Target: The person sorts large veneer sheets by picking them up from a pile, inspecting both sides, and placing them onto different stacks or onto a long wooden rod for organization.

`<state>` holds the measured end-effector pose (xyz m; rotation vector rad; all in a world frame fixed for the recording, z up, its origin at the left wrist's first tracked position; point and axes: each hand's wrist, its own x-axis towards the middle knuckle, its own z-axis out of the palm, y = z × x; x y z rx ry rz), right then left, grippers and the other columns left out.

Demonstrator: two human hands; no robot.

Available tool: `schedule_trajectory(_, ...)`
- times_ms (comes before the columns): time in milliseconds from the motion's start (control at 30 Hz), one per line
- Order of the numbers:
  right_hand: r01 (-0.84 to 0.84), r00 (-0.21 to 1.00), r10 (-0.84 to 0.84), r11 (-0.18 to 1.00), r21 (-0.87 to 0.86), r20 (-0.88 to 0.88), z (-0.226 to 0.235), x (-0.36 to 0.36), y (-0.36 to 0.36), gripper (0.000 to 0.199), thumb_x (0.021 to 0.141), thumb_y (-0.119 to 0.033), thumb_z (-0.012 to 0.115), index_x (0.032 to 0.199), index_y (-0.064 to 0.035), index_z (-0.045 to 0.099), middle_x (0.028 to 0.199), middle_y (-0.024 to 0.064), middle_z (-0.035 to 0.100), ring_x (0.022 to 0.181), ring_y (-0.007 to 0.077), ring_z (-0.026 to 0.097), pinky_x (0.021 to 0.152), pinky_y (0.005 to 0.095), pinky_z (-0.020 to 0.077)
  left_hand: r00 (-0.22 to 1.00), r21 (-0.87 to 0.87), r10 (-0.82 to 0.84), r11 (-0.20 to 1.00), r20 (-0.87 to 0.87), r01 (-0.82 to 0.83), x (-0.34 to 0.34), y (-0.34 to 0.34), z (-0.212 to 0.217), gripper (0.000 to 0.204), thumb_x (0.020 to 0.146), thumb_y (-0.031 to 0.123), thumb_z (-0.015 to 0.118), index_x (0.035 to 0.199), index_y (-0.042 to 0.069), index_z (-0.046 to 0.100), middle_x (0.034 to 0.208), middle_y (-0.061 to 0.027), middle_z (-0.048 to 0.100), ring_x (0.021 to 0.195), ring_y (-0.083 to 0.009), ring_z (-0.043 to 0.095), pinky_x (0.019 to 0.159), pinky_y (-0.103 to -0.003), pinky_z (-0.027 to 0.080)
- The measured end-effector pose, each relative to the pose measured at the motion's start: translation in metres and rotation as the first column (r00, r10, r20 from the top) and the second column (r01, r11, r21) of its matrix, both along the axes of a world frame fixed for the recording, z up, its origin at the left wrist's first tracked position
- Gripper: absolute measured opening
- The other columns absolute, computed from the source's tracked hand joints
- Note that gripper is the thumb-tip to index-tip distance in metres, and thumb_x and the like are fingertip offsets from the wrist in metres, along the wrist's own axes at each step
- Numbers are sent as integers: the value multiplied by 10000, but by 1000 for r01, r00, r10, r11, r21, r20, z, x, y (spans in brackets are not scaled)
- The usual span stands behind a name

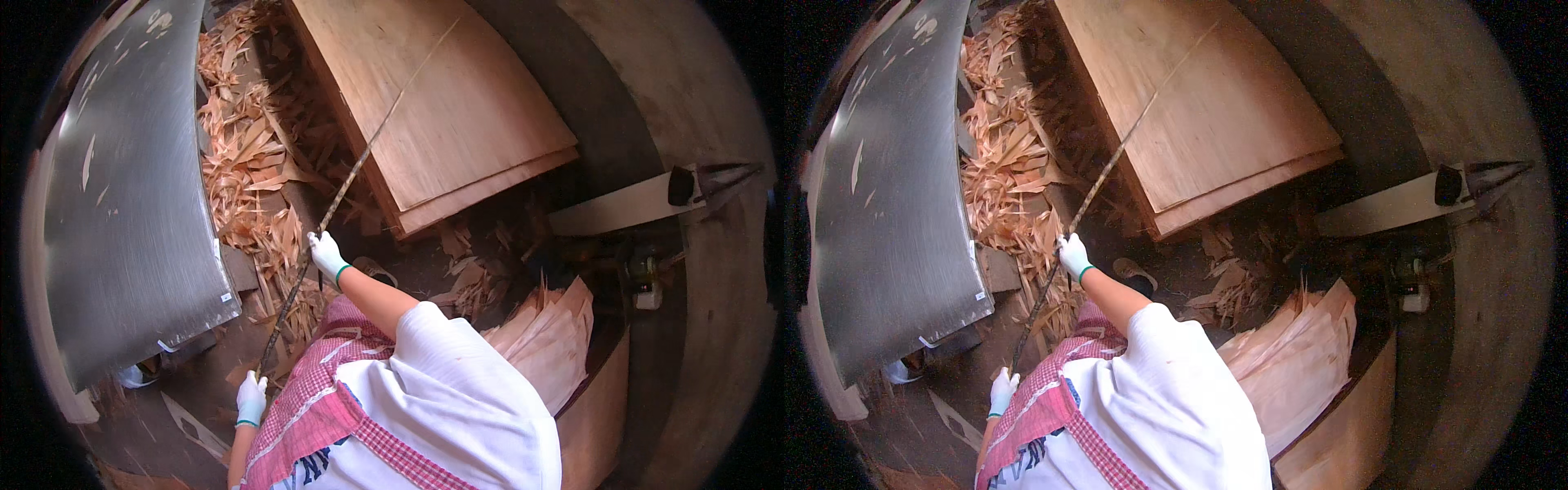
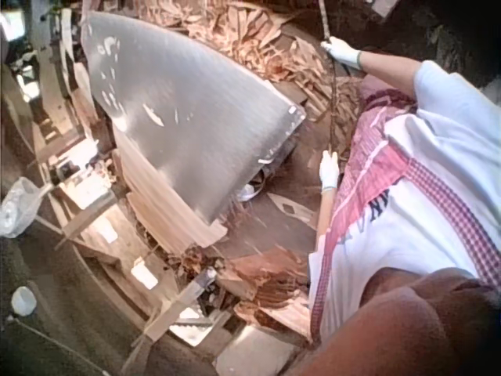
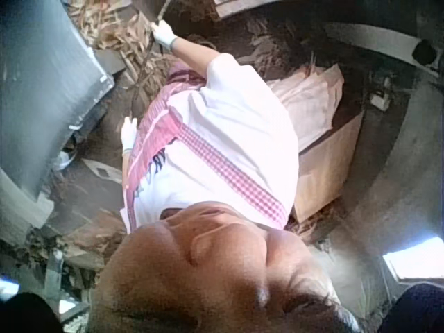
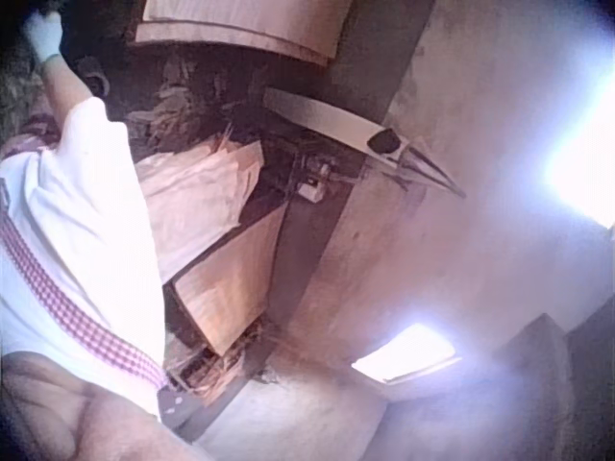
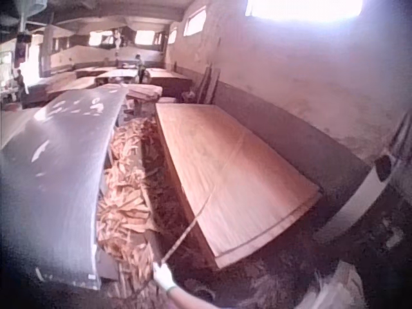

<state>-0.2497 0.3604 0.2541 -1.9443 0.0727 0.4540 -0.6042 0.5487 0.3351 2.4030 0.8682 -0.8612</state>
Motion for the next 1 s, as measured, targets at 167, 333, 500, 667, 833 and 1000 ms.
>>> schedule_trajectory(167,-43,999,44,998,41,-15,13,-32,15,488,943,-416,485,1032,62,527,947,246,613,892,370,582,782,435,446,999,107,41,993,33,-44,-32,13,27,369,886,330,566,1108,37,533,991,-243,639,936,-418,603,778,-495,465)
schedule_trajectory(333,222,963,-155,917,330,-219,-33,-33,24,242,963,-277,497,966,-36,521,787,78,621,686,172,588,640,327,467,986,128,95,985,139,-113,-27,20,53,315,852,307,612,1002,35,558,914,-212,643,876,-409,607,758,-493,465)
schedule_trajectory(500,-142,985,168,931,337,-47,91,-51,66,392,955,-372,488,985,13,558,828,104,609,775,175,526,692,345,441,823,68,265,937,503,-343,-147,17,60,302,817,257,648,1004,35,565,926,-201,625,899,-395,587,778,-475,463)
schedule_trajectory(667,-208,935,335,783,586,-116,168,-64,152,323,960,-329,504,974,-16,579,766,84,624,640,169,586,600,314,487,855,155,473,847,213,-508,-243,-27,102,300,861,333,606,855,43,530,802,-188,603,801,-389,590,682,-480,452)
schedule_trajectory(833,-397,742,631,686,610,-228,164,-146,246,372,968,-343,507,1157,-23,505,844,122,647,785,233,639,757,342,527,719,88,529,775,450,-626,-238,-35,130,301,891,361,562,813,72,527,640,-152,568,610,-355,584,534,-436,447)
schedule_trajectory(1000,-833,494,867,449,323,71,166,-258,300,480,975,-363,452,1146,75,546,1015,227,615,942,268,569,842,374,444,643,128,537,704,546,-698,-194,28,133,316,901,392,514,863,80,541,640,-154,589,587,-357,593,526,-463,452)
